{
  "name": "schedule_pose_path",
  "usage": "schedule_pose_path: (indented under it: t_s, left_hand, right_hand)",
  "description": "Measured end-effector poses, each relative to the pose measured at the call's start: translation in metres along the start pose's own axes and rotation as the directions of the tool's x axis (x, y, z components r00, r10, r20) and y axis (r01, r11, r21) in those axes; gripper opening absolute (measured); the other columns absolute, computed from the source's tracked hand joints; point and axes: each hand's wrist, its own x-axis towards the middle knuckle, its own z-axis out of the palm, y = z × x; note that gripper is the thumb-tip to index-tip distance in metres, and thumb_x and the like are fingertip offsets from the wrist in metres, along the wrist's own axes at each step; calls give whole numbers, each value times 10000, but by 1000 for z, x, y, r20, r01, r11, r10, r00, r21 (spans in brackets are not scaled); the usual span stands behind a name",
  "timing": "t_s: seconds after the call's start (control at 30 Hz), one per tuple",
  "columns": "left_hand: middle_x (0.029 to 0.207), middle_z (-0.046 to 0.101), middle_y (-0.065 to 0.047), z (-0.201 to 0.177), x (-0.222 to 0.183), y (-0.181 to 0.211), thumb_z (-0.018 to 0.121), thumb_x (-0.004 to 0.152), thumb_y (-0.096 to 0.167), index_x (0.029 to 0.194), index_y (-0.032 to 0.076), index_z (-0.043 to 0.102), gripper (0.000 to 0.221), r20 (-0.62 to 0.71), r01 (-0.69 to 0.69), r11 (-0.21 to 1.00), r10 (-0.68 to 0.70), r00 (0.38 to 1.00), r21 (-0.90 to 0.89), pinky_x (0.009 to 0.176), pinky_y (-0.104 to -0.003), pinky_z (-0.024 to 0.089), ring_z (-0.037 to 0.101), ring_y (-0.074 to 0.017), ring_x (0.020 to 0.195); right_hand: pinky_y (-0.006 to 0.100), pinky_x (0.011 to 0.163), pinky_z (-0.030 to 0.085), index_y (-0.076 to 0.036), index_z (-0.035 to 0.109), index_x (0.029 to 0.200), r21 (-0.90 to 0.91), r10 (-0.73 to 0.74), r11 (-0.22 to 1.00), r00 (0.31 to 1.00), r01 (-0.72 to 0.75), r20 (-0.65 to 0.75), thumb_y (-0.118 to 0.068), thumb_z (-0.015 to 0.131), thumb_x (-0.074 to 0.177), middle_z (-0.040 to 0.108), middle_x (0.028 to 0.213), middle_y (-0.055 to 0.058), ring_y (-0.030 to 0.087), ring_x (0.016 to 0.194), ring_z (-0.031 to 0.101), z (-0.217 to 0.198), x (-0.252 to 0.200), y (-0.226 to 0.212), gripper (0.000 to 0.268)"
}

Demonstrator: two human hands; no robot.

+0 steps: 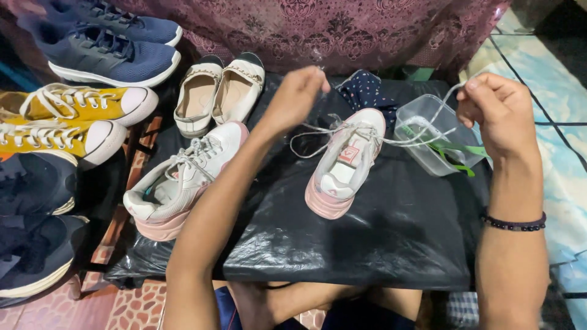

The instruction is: Threading a white shoelace through the eyelets of a pink and white sneaker.

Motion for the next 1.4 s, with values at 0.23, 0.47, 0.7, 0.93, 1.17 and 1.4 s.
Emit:
schedule_pose_path:
  t_s: [0.23, 0.47, 0.7, 0.93, 1.17, 1.4]
  left_hand:
    - [1009, 719, -18, -65, -1, 17, 369, 1034, 296, 902, 165, 646, 334, -365, -219, 974, 180, 913, -67, 1000, -433, 476, 662, -148, 987]
    - [704, 545, 37, -85, -11, 24, 438, 1047, 432, 754, 165, 522, 405, -327, -277, 958, 284, 901, 69, 604, -299, 317, 448, -73, 653]
    - [852, 740, 36, -10, 1, -7, 629, 999, 353, 1012, 176, 700, 192, 199, -96, 942, 32, 979, 320, 555, -263, 471, 577, -61, 591]
    - [1425, 635, -67, 59, -5, -60, 456, 1013, 350, 1420, 221, 574, 443, 384, -227, 909, 82, 920, 350, 934, -542, 473, 579, -357, 1289]
    - [1238, 679, -85, 52, -22, 2, 506, 760, 705, 1371, 171, 537, 812, 326, 137, 970, -197, 925, 199, 822, -369, 466, 664, -254, 1097]
    - [1167, 680, -253, 74, -17, -29, 656, 877, 451, 1330, 120, 544, 573, 254, 220, 961, -258, 932, 170, 974, -550, 536, 668, -421, 1173]
  right_hand:
    - [261, 606, 401, -25, 615, 971, -45, -13, 999, 1000, 13, -13, -223, 607, 1167, 415, 607, 30, 126, 567, 403, 2, 6, 10, 279]
    - [297, 629, 303, -168, 545, 1202, 282, -155, 949, 988, 144, 17, -414, 558, 1138, 185, 527, -17, 109, 476, 260, -5, -6, -9, 255]
    - [331, 674, 384, -276, 575, 1370, 398, -326, 897, 897, 193, 299, -296, 420, 1204, 258, 530, -13, 124, 457, 323, -1, -15, -5, 228]
    - [307, 787, 551, -98, 632, 949, 338, -176, 935, 967, 106, 185, -234, 547, 999, 548, 753, 67, 199, 733, 556, -9, -7, -1, 168]
    - [427, 863, 400, -43, 717, 1006, -768, -278, 589, 955, 252, 100, -187, 629, 1140, 650, 999, 121, 278, 950, 575, 40, 1, 14, 215]
    - [569, 844, 528, -120, 783, 893, -788, 148, 602, 952, 127, 266, -338, 690, 889, 722, 986, 131, 426, 986, 674, 121, -1, 21, 236]
